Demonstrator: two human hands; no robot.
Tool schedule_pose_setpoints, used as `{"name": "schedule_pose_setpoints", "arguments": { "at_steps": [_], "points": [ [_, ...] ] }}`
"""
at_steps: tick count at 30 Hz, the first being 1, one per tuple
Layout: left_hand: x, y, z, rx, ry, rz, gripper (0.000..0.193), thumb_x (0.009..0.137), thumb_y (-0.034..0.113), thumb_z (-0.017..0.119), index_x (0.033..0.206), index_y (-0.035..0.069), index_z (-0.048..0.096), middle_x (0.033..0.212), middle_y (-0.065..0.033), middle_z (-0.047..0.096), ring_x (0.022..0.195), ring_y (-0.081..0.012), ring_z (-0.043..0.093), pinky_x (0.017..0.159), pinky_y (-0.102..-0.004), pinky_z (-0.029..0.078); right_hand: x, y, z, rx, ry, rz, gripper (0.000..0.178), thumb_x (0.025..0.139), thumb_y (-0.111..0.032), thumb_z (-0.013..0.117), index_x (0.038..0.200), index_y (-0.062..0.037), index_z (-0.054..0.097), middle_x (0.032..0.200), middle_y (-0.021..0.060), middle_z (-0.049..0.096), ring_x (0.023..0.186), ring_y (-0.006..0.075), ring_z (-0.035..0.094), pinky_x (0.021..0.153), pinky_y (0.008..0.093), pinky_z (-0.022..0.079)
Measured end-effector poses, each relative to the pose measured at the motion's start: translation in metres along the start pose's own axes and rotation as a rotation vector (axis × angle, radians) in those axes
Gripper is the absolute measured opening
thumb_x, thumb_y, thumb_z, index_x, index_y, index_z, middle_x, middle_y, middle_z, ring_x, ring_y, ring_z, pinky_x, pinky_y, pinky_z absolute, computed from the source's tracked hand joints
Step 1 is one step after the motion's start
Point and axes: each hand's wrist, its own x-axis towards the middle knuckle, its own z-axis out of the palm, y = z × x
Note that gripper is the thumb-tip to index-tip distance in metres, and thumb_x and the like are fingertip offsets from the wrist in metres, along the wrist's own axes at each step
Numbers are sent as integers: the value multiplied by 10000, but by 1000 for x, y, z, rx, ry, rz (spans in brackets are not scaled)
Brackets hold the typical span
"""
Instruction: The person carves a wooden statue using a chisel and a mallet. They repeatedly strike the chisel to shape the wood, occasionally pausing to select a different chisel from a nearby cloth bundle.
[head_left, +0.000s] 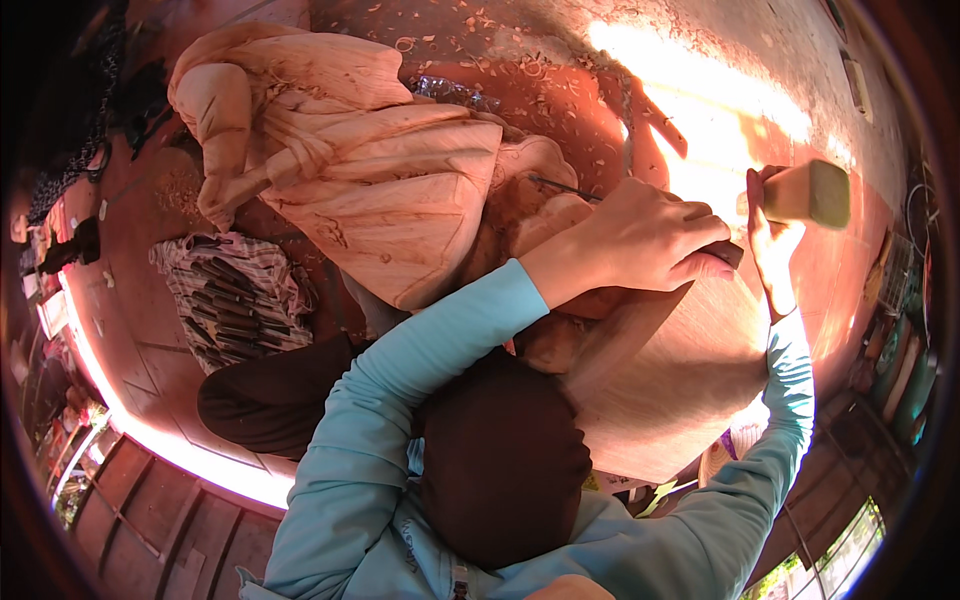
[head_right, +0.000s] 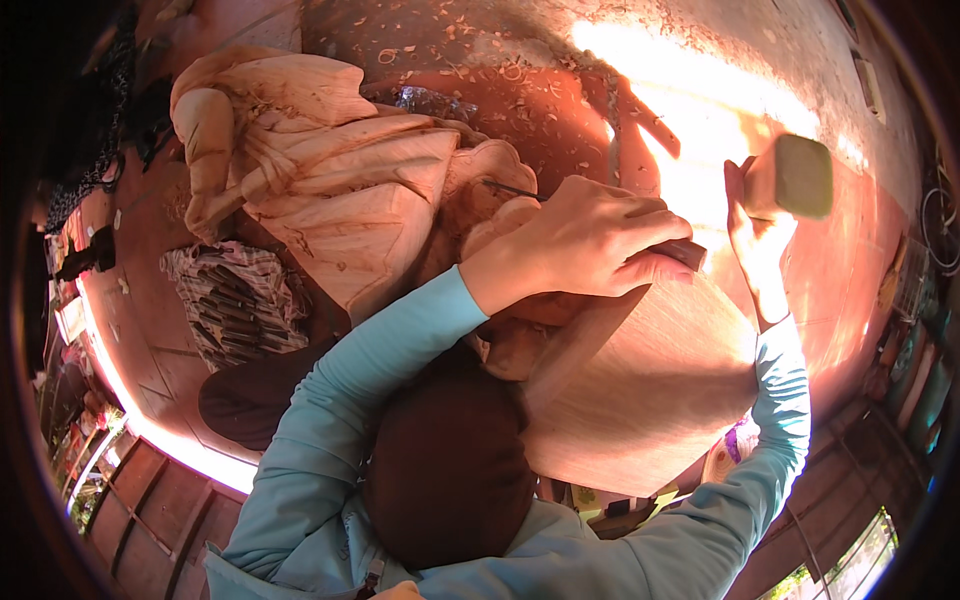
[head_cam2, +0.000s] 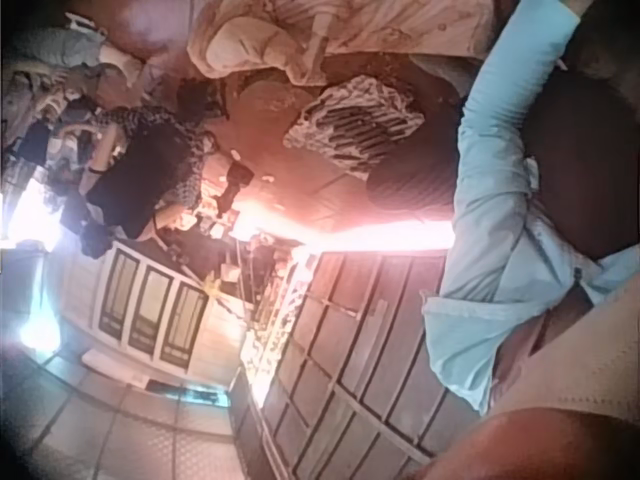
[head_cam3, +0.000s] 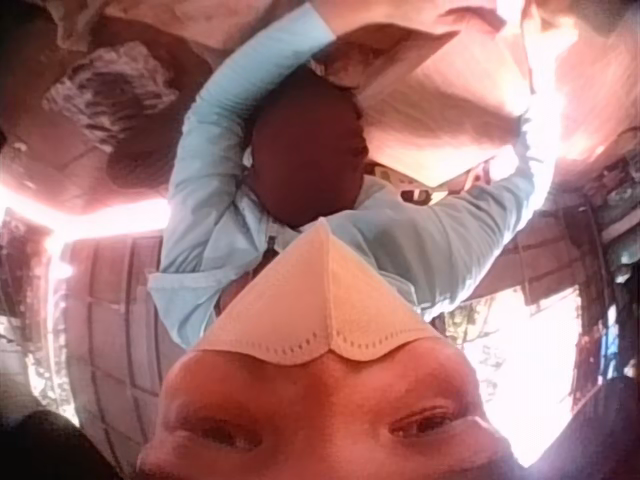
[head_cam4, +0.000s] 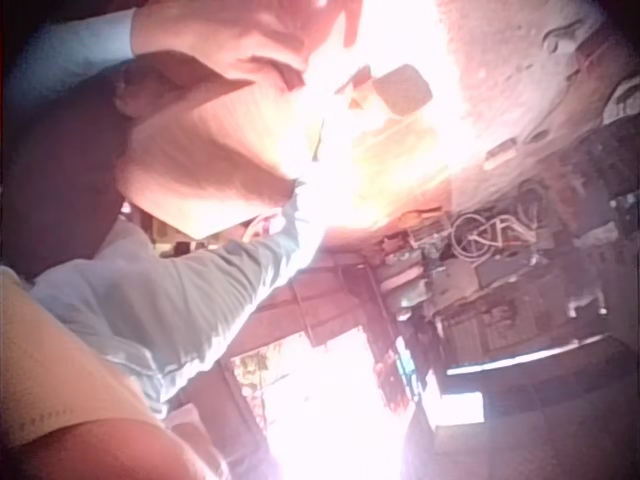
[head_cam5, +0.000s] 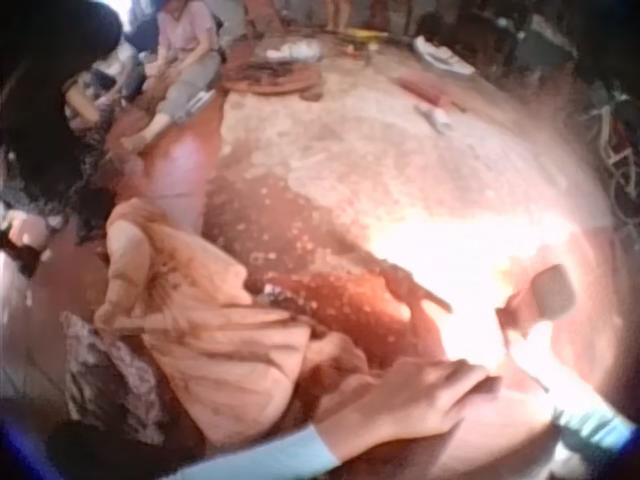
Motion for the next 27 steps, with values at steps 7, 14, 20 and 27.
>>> {"name": "schedule_pose_setpoints", "arguments": {
  "at_steps": [7,14,20,27],
  "points": [
    [2,0,-4,-33,149,4,296,766,360,751,904,119,651,722,-7,621,588,-182,622,472,-320,455,12,-13,-15,-109,-207,-373,51,860,46,561,854,-2,577,802,99,554,686,202,530,763,301,448],
    [7,-7,3,-6,200,-46,273,753,319,772,918,123,676,733,-9,632,589,-198,617,482,-318,461,-5,12,-18,-295,-138,-168,156,827,4,651,957,-21,568,882,94,612,772,187,595,698,284,483],
    [14,-15,12,29,299,-104,277,762,314,767,923,108,674,745,-21,642,604,-213,632,493,-320,479,-2,36,0,29,-41,-337,83,843,-12,668,917,-20,632,891,97,611,810,173,610,726,277,479],
    [23,-28,10,60,346,-176,265,794,267,747,958,73,670,805,-62,666,655,-242,654,556,-339,515,-1,9,9,-69,-39,-36,252,845,-73,712,1039,-28,557,854,62,622,749,97,567,699,248,479]
  ]
}}
